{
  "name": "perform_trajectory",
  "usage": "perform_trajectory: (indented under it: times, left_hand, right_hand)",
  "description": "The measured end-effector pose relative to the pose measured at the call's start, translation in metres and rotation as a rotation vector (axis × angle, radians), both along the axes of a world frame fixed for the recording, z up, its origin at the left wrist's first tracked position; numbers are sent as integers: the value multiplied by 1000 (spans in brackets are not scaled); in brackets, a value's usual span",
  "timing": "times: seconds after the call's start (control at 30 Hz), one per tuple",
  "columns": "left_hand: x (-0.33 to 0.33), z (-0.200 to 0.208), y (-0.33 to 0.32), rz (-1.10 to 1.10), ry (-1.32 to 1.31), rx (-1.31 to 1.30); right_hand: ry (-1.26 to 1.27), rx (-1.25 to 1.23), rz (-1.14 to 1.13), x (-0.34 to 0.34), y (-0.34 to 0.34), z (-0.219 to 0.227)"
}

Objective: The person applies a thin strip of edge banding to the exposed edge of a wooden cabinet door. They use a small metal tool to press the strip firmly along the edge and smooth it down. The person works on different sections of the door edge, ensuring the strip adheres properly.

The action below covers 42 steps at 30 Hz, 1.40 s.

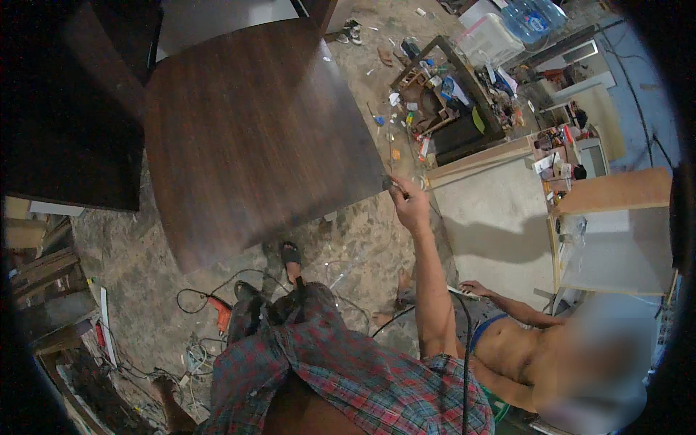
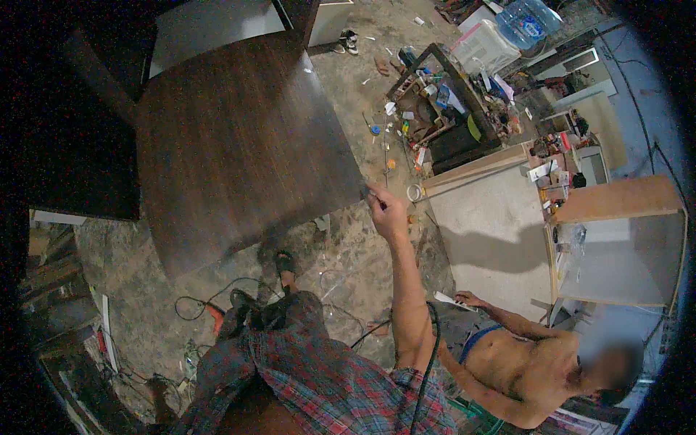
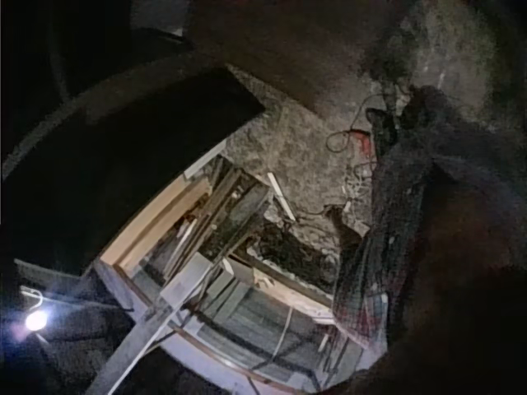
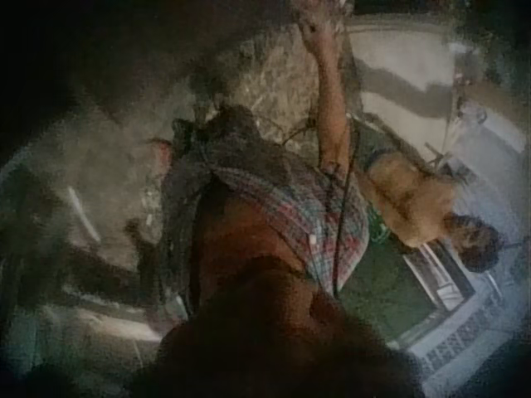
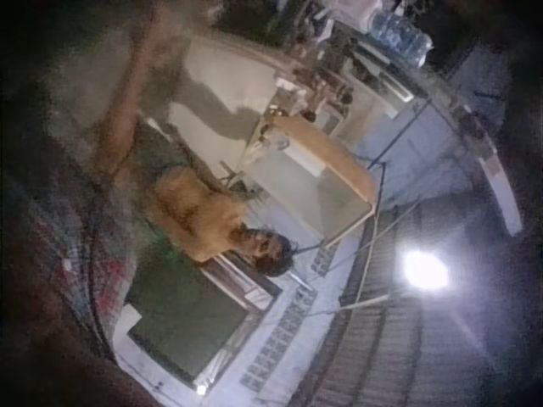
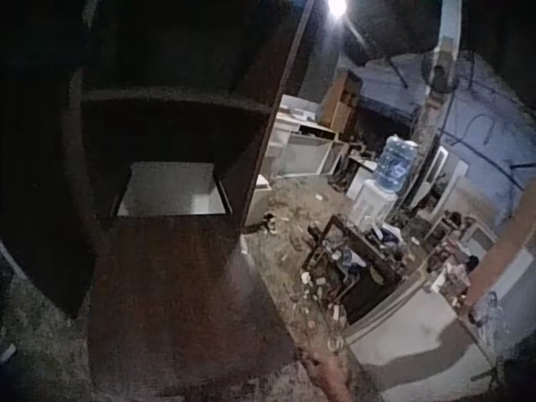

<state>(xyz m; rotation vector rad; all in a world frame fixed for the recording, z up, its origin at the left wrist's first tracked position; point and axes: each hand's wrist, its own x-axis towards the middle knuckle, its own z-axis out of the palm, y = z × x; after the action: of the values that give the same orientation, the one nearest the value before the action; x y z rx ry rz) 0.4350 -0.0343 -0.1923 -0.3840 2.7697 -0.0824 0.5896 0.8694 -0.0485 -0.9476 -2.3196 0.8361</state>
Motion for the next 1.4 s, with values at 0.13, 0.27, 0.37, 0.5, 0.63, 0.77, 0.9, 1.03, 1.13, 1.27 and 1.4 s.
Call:
perform_trajectory:
  times: [0.13,0.27,0.37,0.5,0.63,0.77,0.9,1.03,1.13,1.27,1.4]
  left_hand:
    - [12,-18,35,-18,-69,66]
    - [-7,-60,95,-153,-60,114]
    - [-48,-78,121,-608,108,312]
    - [-80,-45,187,-295,157,483]
    - [-106,-10,227,-176,59,352]
    - [-109,-18,236,-241,86,427]
    - [-100,-35,220,-120,35,475]
    - [-95,-50,190,-95,-16,546]
    - [-90,-67,166,-23,-43,579]
    - [-85,-75,151,-8,-38,720]
    - [-98,-55,155,-13,-115,694]
  right_hand:
    - [-28,-61,125,2,-15,13]
    - [-6,-30,-15,6,-4,-1]
    - [-31,-102,-8,10,-18,5]
    - [83,-39,-37,4,-22,-12]
    - [58,-24,29,-18,-72,-3]
    - [110,-33,80,-40,-126,-15]
    - [87,-42,109,-62,-173,-10]
    - [40,-106,101,-80,-215,-4]
    - [38,-94,114,-94,-244,-3]
    - [137,-77,128,-114,-281,-5]
    - [82,-145,152,-132,-318,-2]
